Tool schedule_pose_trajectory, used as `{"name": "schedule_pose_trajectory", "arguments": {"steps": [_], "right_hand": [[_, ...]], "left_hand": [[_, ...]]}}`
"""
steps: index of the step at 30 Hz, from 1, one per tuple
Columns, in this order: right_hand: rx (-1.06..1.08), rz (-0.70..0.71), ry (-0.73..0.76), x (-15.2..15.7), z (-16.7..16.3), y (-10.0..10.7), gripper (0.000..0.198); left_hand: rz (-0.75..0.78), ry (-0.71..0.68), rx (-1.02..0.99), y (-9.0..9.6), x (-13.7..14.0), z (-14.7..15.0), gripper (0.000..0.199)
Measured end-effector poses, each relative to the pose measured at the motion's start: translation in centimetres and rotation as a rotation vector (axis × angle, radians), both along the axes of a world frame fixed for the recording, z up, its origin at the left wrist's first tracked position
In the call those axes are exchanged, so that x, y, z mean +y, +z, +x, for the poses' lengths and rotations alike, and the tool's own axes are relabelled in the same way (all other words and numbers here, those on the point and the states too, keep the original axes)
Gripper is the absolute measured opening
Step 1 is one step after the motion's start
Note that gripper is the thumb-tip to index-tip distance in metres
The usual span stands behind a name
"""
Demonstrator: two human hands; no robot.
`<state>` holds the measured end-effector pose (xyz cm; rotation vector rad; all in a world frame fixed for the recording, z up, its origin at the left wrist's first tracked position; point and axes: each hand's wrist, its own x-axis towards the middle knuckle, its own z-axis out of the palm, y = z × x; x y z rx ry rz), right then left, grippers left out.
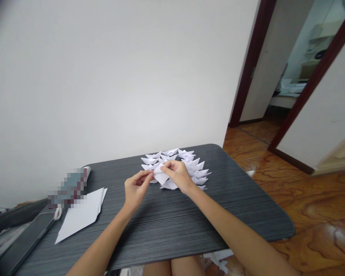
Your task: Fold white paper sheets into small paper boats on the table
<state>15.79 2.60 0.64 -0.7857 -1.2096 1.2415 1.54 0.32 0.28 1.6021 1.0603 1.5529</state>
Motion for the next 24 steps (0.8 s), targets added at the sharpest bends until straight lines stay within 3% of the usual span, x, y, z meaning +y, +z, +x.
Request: {"name": "schedule_pose_trajectory", "arguments": {"steps": [8, 12, 18, 24], "right_hand": [[0.027, 0.045, -0.006, -0.30, -0.07, 0.07, 0.023], [0.022, 0.083, 0.003, -0.32, 0.02, 0.21, 0.022], [0.000, 0.118, -0.002, -0.47, 0.02, 0.47, 0.019], [-0.019, 0.160, 0.001, -0.57, 0.03, 0.44, 0.019]], "left_hand": [[-0.067, -0.055, -0.023, 0.30, -0.03, 0.09, 0.017], [0.029, -0.073, 0.097, 0.22, 0.03, -0.34, 0.018], [0.248, 0.049, 0.323, 0.39, -0.08, -0.78, 0.013], [0.205, 0.065, 0.276, -0.36, 0.05, -0.44, 0.014]]}}
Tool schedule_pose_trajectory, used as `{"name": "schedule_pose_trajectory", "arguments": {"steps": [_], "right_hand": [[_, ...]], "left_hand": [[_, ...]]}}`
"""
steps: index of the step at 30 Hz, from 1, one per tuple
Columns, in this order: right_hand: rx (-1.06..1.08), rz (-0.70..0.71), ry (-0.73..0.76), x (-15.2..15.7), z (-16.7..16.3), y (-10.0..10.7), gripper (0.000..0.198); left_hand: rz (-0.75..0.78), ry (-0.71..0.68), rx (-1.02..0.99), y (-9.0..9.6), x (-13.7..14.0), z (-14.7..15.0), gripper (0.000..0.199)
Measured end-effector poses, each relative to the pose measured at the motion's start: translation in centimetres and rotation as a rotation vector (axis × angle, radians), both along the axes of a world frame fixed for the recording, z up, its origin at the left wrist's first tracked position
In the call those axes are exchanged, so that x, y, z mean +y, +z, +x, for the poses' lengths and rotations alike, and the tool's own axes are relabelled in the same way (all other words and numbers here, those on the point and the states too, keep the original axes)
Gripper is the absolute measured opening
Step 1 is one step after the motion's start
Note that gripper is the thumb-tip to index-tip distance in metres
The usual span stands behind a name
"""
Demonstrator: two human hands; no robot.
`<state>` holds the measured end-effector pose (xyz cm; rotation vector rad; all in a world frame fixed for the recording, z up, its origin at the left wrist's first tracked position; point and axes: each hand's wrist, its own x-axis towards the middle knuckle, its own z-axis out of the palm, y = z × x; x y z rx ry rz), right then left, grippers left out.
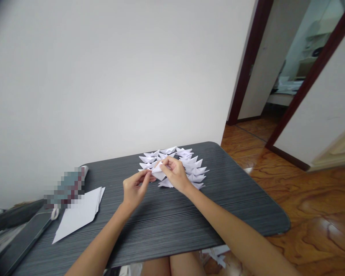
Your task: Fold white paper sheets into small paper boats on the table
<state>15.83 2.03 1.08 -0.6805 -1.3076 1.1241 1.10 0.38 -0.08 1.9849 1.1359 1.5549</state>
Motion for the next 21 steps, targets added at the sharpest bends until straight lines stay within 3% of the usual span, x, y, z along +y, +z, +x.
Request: {"name": "schedule_pose_trajectory", "arguments": {"steps": [9, 15, 21], "right_hand": [[0.018, 0.034, 0.051, -0.4, -0.3, 0.2, 0.016], [0.083, -0.006, 0.091, 0.0, -0.3, -0.3, 0.016], [0.147, -0.121, 0.146, 0.1, -0.3, -0.4, 0.017]], "left_hand": [[-0.137, -0.062, -0.010, 0.6, -0.1, 0.0, 0.016], [-0.347, -0.068, -0.216, 1.2, -0.2, 0.4, 0.018], [-0.450, -0.083, -0.370, 1.5, -0.1, 0.6, 0.020]]}}
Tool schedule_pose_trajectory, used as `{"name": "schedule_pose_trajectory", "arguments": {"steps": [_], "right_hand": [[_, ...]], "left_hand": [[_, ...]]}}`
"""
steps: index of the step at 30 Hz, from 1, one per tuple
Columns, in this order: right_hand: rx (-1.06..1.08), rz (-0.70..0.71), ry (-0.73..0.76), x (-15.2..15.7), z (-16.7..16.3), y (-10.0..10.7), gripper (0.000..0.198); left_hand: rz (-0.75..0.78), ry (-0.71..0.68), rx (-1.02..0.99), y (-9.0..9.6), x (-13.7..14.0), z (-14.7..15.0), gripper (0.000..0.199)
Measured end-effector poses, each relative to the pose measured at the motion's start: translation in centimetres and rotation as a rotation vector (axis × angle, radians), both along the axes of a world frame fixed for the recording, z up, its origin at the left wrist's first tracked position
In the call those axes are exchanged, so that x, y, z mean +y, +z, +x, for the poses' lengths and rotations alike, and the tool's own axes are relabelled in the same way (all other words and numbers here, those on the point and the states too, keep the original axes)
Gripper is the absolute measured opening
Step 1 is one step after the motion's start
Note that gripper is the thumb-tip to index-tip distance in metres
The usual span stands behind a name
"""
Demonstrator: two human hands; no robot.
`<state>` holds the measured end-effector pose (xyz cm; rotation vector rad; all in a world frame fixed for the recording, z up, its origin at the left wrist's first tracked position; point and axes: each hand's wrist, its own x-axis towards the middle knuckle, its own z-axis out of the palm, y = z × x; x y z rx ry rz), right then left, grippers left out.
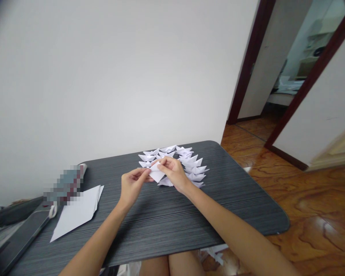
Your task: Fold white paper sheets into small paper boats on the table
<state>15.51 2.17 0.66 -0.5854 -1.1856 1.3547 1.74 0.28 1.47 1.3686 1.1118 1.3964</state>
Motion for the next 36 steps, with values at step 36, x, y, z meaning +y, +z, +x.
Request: {"name": "schedule_pose_trajectory", "arguments": {"steps": [36], "right_hand": [[-0.143, -0.160, -0.101, 0.53, 0.34, -0.09, 0.024]], "left_hand": [[-0.051, -0.049, -0.004, -0.28, -0.68, 0.76, 0.015]]}}
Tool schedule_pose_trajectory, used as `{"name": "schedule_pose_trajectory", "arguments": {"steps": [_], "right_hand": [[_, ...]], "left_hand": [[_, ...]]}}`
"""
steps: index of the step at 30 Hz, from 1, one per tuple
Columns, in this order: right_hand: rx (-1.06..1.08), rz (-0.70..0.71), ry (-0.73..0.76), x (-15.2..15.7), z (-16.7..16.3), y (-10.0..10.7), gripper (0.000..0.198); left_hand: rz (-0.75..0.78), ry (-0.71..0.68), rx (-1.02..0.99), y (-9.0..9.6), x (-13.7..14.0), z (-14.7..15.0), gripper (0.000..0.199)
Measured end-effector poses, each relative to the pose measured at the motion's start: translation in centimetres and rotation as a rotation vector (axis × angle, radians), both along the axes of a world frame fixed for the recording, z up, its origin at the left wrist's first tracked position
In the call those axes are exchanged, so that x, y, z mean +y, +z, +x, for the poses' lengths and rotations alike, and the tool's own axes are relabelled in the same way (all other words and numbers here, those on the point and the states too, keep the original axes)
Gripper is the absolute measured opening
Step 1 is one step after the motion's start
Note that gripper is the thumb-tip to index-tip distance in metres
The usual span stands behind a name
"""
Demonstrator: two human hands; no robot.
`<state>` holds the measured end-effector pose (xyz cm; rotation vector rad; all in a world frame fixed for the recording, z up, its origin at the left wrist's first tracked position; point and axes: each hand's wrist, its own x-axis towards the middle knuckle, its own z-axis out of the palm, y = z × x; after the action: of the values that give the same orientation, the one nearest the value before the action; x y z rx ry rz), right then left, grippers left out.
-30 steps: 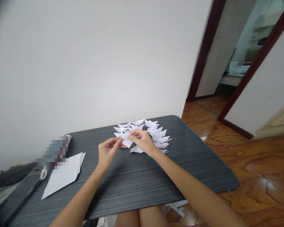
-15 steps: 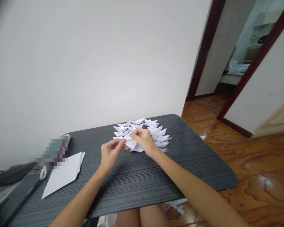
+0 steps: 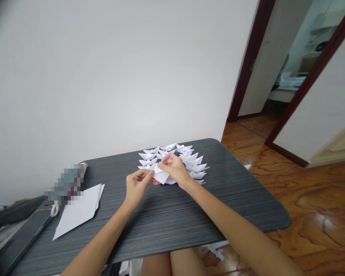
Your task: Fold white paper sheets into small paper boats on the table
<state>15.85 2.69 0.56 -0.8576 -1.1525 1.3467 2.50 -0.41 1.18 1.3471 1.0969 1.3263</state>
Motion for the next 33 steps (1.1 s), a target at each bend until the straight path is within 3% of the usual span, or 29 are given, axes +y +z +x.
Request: {"name": "schedule_pose_trajectory", "arguments": {"steps": [3, 11, 14, 21, 25, 29, 33], "right_hand": [[-0.020, 0.006, 0.097, 0.0, 0.4, 0.3, 0.037], [-0.153, -0.036, 0.262, -0.3, 0.7, 0.2, 0.049], [-0.199, -0.026, 0.260, -0.3, 0.7, 0.1, 0.048], [-0.248, 0.042, 0.238, -0.5, 0.5, 0.3, 0.041], [-0.253, 0.065, 0.352, -0.4, 1.0, 0.5, 0.041], [-0.171, 0.069, 0.521, -0.2, 1.7, 0.9, 0.056], [-0.110, 0.059, 0.536, -0.2, 2.3, 1.3, 0.058]], "left_hand": [[-0.031, -0.013, -0.007, 0.0, 0.3, -0.1, 0.014], [-0.048, -0.031, -0.021, -0.2, 0.2, -0.2, 0.015], [-0.067, -0.055, -0.038, -0.4, 0.3, -0.2, 0.015], [-0.206, -0.316, -0.054, -0.4, 1.0, -1.3, 0.023], [-0.201, -0.336, -0.041, 0.0, 1.1, -1.6, 0.026], [-0.190, -0.344, -0.017, 0.3, 1.1, -1.8, 0.026], [-0.033, -0.378, 0.089, 1.1, 0.9, -2.5, 0.039]]}}
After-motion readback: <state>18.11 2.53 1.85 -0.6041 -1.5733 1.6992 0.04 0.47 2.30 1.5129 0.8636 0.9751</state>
